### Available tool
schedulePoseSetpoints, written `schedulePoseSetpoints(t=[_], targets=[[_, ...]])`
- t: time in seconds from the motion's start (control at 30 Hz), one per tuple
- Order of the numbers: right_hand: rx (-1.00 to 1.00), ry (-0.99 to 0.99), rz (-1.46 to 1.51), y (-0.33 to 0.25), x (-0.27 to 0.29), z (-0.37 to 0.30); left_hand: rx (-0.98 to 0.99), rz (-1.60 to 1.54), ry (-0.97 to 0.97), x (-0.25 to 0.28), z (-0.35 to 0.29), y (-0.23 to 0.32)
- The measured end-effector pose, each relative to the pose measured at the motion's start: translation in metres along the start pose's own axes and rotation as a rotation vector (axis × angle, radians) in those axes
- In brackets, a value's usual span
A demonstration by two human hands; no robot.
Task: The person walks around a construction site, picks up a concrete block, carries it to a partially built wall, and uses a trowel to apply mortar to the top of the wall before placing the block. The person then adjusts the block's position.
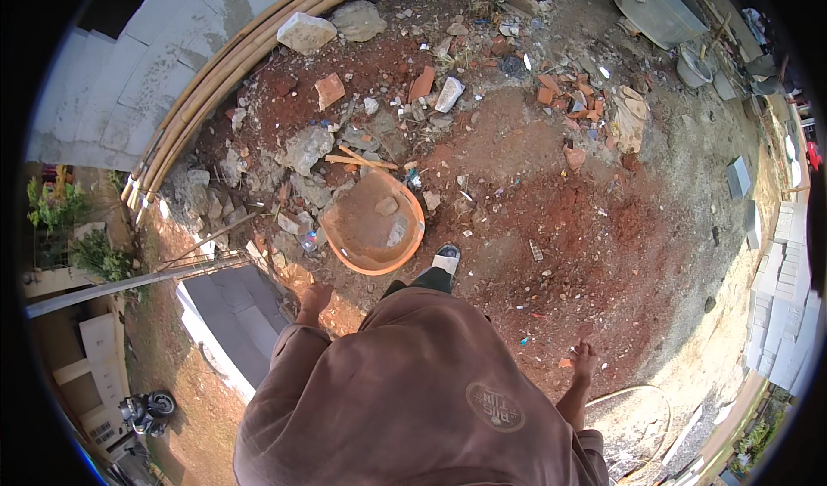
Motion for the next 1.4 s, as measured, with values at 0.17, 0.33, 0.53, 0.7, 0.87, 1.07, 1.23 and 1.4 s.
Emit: schedulePoseSetpoints(t=[0.17,0.33,0.53,0.7,0.87,1.07,1.23,1.4], targets=[[-0.729,0.009,0.055,0.168,0.059,-0.021,0.273,-0.952,0.408,0.268,0.137,0.041],[-0.774,0.112,-0.210,0.119,0.027,-0.032,0.240,-1.042,0.583,0.327,0.169,0.054],[-0.554,0.016,-0.316,-0.020,-0.046,0.091,0.188,-0.711,0.276,0.139,0.166,0.093],[0.135,-0.048,-0.516,-0.195,-0.080,0.285,0.730,-0.699,-0.242,-0.005,0.121,0.131],[0.396,-0.295,-0.379,-0.382,-0.205,0.345,0.458,-0.716,-0.120,0.121,0.108,0.154],[0.268,-0.292,-0.298,-0.610,-0.182,0.348,0.431,-0.964,0.299,0.552,0.323,0.211],[-0.076,-0.250,-0.536,-0.701,-0.184,0.361,0.254,-0.983,0.692,0.757,0.301,0.253],[-0.174,-0.146,-0.667,-0.751,-0.216,0.358,0.663,-1.087,0.428,0.649,0.272,0.242]])
Point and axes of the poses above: each hand's wrist, its own z-axis towards the middle knuckle, its own x-axis out of the back of the hand, y = z × x, the point moved 6 cm from there along z, towards the middle knuckle, and after that the axes turned 4 degrees about z, right-handed, at the moved point
